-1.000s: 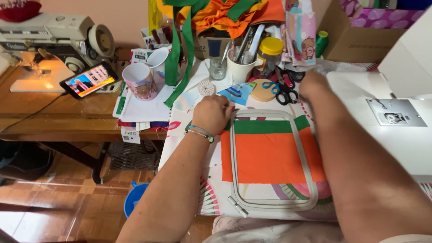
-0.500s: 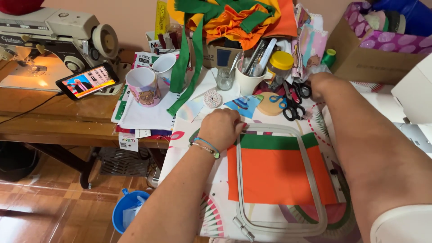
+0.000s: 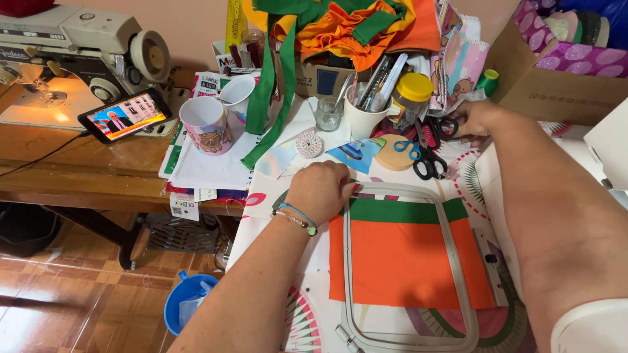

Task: The person places a piece of orange fabric and a green strip into an embroidery hoop on a table. They adjust the fabric layers and secure the hoop, then lift the prepared hoop and move it towards a sewing machine.

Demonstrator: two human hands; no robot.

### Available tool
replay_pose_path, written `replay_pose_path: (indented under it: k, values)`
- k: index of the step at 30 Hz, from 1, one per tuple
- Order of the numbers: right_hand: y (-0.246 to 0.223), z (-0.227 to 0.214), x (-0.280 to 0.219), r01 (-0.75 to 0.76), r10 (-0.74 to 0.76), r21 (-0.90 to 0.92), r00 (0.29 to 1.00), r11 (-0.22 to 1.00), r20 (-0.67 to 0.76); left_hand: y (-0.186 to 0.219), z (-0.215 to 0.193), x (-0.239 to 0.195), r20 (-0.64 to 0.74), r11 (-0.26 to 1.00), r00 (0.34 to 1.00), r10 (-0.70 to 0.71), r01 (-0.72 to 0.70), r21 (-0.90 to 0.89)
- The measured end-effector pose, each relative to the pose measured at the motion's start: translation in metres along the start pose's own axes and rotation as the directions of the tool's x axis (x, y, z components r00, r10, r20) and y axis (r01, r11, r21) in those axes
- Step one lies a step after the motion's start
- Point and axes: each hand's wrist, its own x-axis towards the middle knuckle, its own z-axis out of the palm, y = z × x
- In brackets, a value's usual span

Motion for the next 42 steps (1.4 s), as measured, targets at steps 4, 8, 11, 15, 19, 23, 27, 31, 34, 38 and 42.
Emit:
replay_pose_path:
  k: [4,8,11,15,19,23,27,31,34,38,42]
  values:
    - [-0.032,0.010,-0.037,0.010,-0.012,-0.180,1.000,0.984,-0.008,0.001,-0.001,0.000,0.020,1.000,1.000,-0.014,0.014,-0.007]
    - [-0.045,0.024,-0.037,0.071,-0.176,-0.659,0.980,0.749,-0.094,0.001,-0.004,0.000,0.036,1.000,0.999,-0.024,0.024,-0.016]
    - [-0.056,0.034,-0.048,0.037,-0.134,-0.521,0.979,0.853,-0.151,-0.005,0.003,0.004,0.060,0.999,0.998,-0.035,0.037,-0.023]
    - [-0.058,0.060,-0.079,0.023,-0.131,-0.394,0.959,0.919,-0.250,0.001,-0.005,0.000,0.071,0.998,0.997,-0.034,0.037,-0.043]
    - [-0.039,0.073,-0.060,-0.020,-0.084,-0.307,0.944,0.952,-0.320,-0.003,0.000,0.000,0.043,0.999,0.998,-0.041,0.042,-0.024]
    - [-0.027,0.052,-0.037,-0.012,-0.149,-0.396,0.916,0.918,-0.372,-0.011,0.002,0.000,-0.006,0.998,0.998,-0.056,0.056,-0.015]
    - [-0.079,0.024,-0.105,-0.095,-0.135,-0.646,0.946,0.757,-0.296,-0.026,0.009,0.004,-0.075,0.997,0.994,-0.077,0.075,-0.028]
    - [-0.094,0.026,-0.152,0.028,-0.231,-0.690,0.951,0.724,-0.204,-0.010,0.004,0.001,-0.247,1.000,0.969,-0.006,0.005,-0.003]
    - [-0.087,0.053,-0.204,0.289,-0.585,-0.753,0.796,0.592,-0.154,0.058,0.001,-0.039,-0.162,0.973,0.986,-0.034,0.070,0.218]
    - [-0.081,0.089,-0.237,0.459,-0.640,-0.670,0.768,0.583,-0.031,0.109,0.026,-0.117,-0.069,0.939,0.996,0.063,-0.036,0.343]
    - [-0.077,0.128,-0.233,0.601,-0.700,-0.575,0.711,0.555,0.066,0.099,0.042,-0.136,-0.068,0.935,0.996,-0.063,0.083,0.344]
